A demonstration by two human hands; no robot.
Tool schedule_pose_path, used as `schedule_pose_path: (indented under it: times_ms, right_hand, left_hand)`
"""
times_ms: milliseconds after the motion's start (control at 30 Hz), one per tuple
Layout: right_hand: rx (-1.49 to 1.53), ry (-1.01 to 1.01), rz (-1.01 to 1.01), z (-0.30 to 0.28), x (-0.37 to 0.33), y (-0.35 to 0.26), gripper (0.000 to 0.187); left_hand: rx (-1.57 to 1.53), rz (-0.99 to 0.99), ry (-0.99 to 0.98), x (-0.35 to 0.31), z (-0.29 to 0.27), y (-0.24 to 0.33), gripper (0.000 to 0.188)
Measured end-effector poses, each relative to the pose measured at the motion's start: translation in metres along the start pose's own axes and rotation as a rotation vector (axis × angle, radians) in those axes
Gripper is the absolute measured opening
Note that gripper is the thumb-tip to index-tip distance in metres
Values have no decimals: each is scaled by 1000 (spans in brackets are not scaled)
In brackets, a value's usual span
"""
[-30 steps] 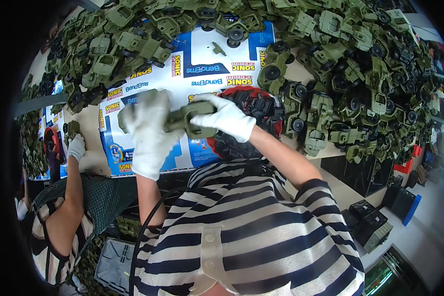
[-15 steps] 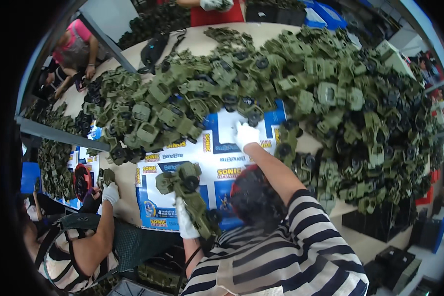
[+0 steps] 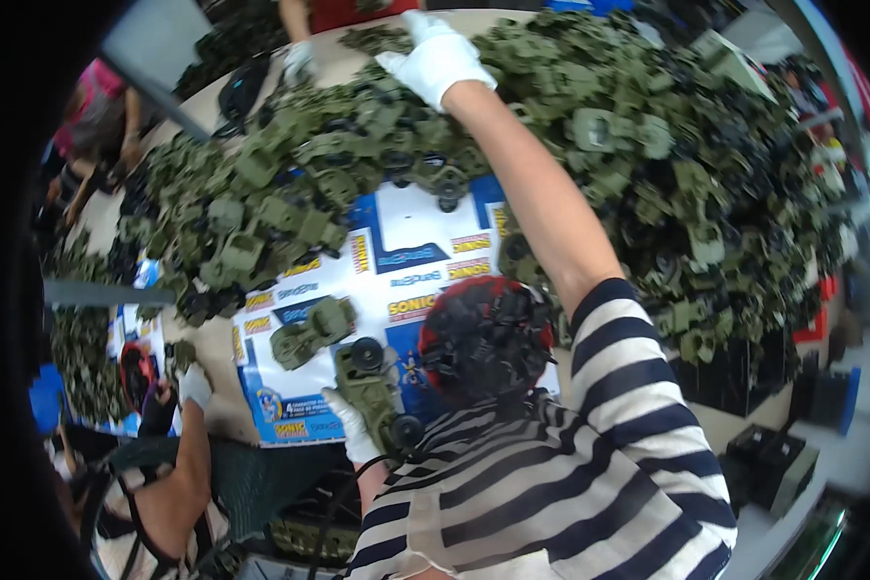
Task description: The person assembles green toy tanks by attaching black wheels to the tank bodies. They pick up a tank body, insert wheels from a red bowl, and place the completed unit on the table. The process is repeated continuously.
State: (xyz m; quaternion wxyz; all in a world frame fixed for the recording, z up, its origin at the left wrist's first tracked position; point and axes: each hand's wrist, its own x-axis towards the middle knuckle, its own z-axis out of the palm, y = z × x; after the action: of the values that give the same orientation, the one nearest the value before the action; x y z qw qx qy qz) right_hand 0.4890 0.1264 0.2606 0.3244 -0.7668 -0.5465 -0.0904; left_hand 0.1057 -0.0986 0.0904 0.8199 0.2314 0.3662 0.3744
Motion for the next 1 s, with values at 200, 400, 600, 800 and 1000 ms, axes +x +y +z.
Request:
schedule_pose_path:
  times_ms: [200,400,600,800,1000]
  right_hand:
    - [165,-489,204,-64,-161,57,44]
    - [212,-932,344,-74,-302,60,40]
    - [150,-837,228,-17,-338,42,33]
    - [25,-994,339,21,-330,33,42]
    - [341,-748,397,-29,-327,54,38]
  left_hand:
    - [-146,-183,-37,-7,-8,-4,92]
    - [140,-102,208,-29,11,-2,78]
    - [172,-233,-35,-28,9,11,66]
    - [245,-180,-58,-31,21,19,60]
    - [282,-110,-239,-11,10,9,68]
